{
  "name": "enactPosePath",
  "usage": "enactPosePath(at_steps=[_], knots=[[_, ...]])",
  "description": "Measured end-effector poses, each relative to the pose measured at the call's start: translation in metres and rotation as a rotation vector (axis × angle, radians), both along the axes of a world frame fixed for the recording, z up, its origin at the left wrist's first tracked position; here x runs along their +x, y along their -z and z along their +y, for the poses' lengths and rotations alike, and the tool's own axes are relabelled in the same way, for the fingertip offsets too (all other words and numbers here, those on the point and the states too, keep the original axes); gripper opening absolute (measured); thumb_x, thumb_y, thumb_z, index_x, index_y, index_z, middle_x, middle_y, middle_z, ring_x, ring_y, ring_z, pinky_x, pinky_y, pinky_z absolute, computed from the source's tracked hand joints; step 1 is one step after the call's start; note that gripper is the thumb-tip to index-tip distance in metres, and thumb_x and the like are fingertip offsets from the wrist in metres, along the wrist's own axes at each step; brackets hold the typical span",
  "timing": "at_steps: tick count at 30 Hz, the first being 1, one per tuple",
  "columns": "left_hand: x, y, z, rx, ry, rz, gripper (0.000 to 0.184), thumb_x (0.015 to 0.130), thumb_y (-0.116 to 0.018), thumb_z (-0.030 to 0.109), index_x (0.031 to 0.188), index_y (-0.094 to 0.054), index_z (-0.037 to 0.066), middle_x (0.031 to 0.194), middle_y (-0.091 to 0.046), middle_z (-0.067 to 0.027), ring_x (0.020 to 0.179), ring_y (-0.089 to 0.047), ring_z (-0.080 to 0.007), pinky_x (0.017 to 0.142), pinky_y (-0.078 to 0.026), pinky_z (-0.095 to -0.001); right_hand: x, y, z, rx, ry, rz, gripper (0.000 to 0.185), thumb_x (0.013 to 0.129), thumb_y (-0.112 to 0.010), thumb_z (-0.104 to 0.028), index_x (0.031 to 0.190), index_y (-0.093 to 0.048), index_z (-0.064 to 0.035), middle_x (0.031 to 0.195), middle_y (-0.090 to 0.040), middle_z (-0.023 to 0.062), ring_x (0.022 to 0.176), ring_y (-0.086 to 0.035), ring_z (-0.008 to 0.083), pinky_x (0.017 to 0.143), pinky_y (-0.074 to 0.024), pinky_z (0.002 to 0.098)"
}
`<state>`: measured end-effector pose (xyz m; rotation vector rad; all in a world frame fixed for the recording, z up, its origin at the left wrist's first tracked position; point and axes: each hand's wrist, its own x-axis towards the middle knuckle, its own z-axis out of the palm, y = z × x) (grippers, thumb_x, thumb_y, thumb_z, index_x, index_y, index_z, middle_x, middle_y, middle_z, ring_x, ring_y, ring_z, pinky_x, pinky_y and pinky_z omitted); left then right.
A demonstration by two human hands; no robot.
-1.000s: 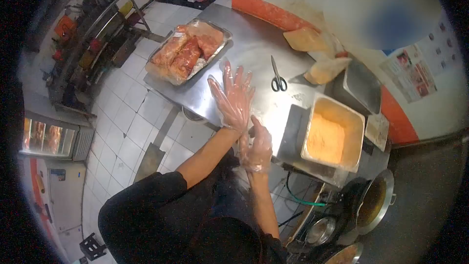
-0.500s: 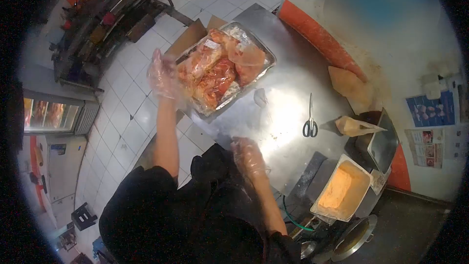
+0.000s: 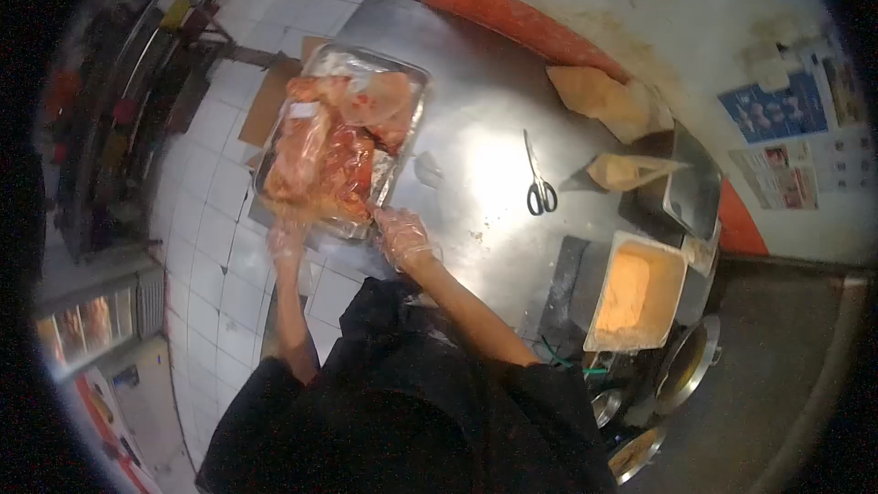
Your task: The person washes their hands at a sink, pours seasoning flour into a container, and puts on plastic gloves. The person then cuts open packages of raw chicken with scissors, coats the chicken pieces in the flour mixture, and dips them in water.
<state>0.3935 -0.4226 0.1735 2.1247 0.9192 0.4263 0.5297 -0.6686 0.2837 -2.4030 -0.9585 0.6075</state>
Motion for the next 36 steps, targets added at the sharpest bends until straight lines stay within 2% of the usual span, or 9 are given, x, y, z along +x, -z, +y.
enactPosePath(at_steps=[2, 8, 10, 12, 13, 17, 22, 33, 36], knots=[[0.001, -0.011, -0.018, -0.344, -0.085, -0.047, 0.051, 0.102, -0.042, 0.04, 0.099, -0.067, -0.004, 0.094, -0.066, -0.026, 0.082, -0.061, -0.0406, 0.076, -0.047, -0.0452, 0.01, 0.001, -0.008, 0.018, 0.027, 0.007, 0.053, 0.088, -0.059, -0.02, 0.138, -0.046, -0.0085, 0.119, -0.061, 0.0208, 0.109, -0.057, 0.0389, 0.096, -0.0452, 0.0458], [-0.018, -0.088, -0.121, -0.087, 0.14, 0.056, 0.034, 0.098, -0.056, 0.028, 0.095, -0.068, -0.003, 0.074, -0.064, -0.0195, 0.07, -0.061, -0.0314, 0.074, -0.05, -0.0403, 0.067, -0.027, -0.093, 0.01, -0.046, 0.103, 0.043, 0.088, -0.058, -0.019, 0.131, -0.057, -0.0137, 0.12, -0.064, 0.0144, 0.114, -0.058, 0.0315, 0.104, -0.0412, 0.0425], [-0.014, -0.126, -0.141, -0.309, 0.155, 0.176, 0.035, 0.095, -0.06, 0.032, 0.098, -0.068, -0.002, 0.081, -0.064, -0.019, 0.075, -0.061, -0.0328, 0.075, -0.051, -0.0404, 0.091, 0.002, -0.138, 0.206, 0.271, -0.21, 0.023, 0.085, -0.062, -0.016, 0.105, -0.065, -0.0058, 0.111, -0.066, 0.0144, 0.103, -0.061, 0.0339, 0.094, -0.0465, 0.0429], [-0.017, -0.128, -0.155, -0.532, 0.162, 0.279, 0.037, 0.093, -0.064, 0.036, 0.101, -0.067, 0.0, 0.088, -0.065, -0.0184, 0.08, -0.062, -0.0342, 0.077, -0.052, -0.0405, 0.113, 0.015, -0.176, -0.254, 0.628, -0.401, 0.039, 0.084, -0.066, -0.024, 0.116, -0.061, -0.0033, 0.114, -0.063, 0.0229, 0.112, -0.057, 0.0382, 0.099, -0.0432, 0.0454], [-0.023, -0.119, -0.162, -0.17, 0.256, 0.095, 0.042, 0.087, -0.069, 0.04, 0.106, -0.066, 0.003, 0.097, -0.063, -0.0183, 0.086, -0.061, -0.0356, 0.079, -0.051, -0.0422, 0.118, 0.035, -0.203, -0.34, 0.552, -0.874, 0.052, 0.086, -0.066, -0.029, 0.129, -0.055, -0.0026, 0.117, -0.062, 0.0262, 0.114, -0.055, 0.0396, 0.099, -0.0419, 0.047], [-0.003, -0.134, -0.173, 0.226, 0.527, -0.004, 0.065, 0.072, -0.08, 0.048, 0.12, -0.061, 0.008, 0.114, -0.057, -0.0183, 0.101, -0.057, -0.0387, 0.088, -0.049, -0.0459, 0.127, 0.034, -0.229, -0.355, 0.621, -0.412, 0.042, 0.092, -0.061, -0.025, 0.127, -0.06, -0.0027, 0.115, -0.062, 0.0273, 0.109, -0.057, 0.0418, 0.095, -0.0438, 0.0473], [0.031, -0.11, -0.203, 0.437, 0.578, 0.05, 0.041, 0.075, -0.073, 0.025, 0.113, -0.062, 0.01, 0.111, -0.054, -0.0101, 0.102, -0.053, -0.0301, 0.086, -0.046, -0.0424, 0.104, 0.036, -0.228, -0.265, 0.496, -0.495, 0.046, 0.092, -0.056, -0.019, 0.137, -0.053, -0.0069, 0.089, -0.064, 0.0253, 0.085, -0.062, 0.0397, 0.08, -0.0493, 0.0471], [0.047, -0.099, -0.224, 0.643, 0.508, -0.133, 0.03, 0.071, -0.067, 0.013, 0.099, -0.063, 0.004, 0.105, -0.055, -0.0113, 0.102, -0.053, -0.0312, 0.083, -0.047, -0.0448, 0.085, 0.01, -0.235, -0.392, 0.456, -0.097, 0.052, 0.078, -0.064, -0.019, 0.128, -0.056, -0.0061, 0.097, -0.068, 0.0259, 0.091, -0.067, 0.0416, 0.079, -0.0529, 0.0479], [0.042, -0.089, -0.232, 0.548, 0.436, -0.179, 0.029, 0.071, -0.068, 0.012, 0.099, -0.062, 0.004, 0.101, -0.057, -0.0114, 0.099, -0.055, -0.0316, 0.082, -0.047, -0.0437, 0.071, 0.039, -0.262, -0.037, 0.602, 0.128, 0.044, 0.077, -0.067, -0.013, 0.119, -0.059, -0.0046, 0.083, -0.068, 0.0151, 0.073, -0.065, 0.0249, 0.064, -0.0507, 0.0374]])
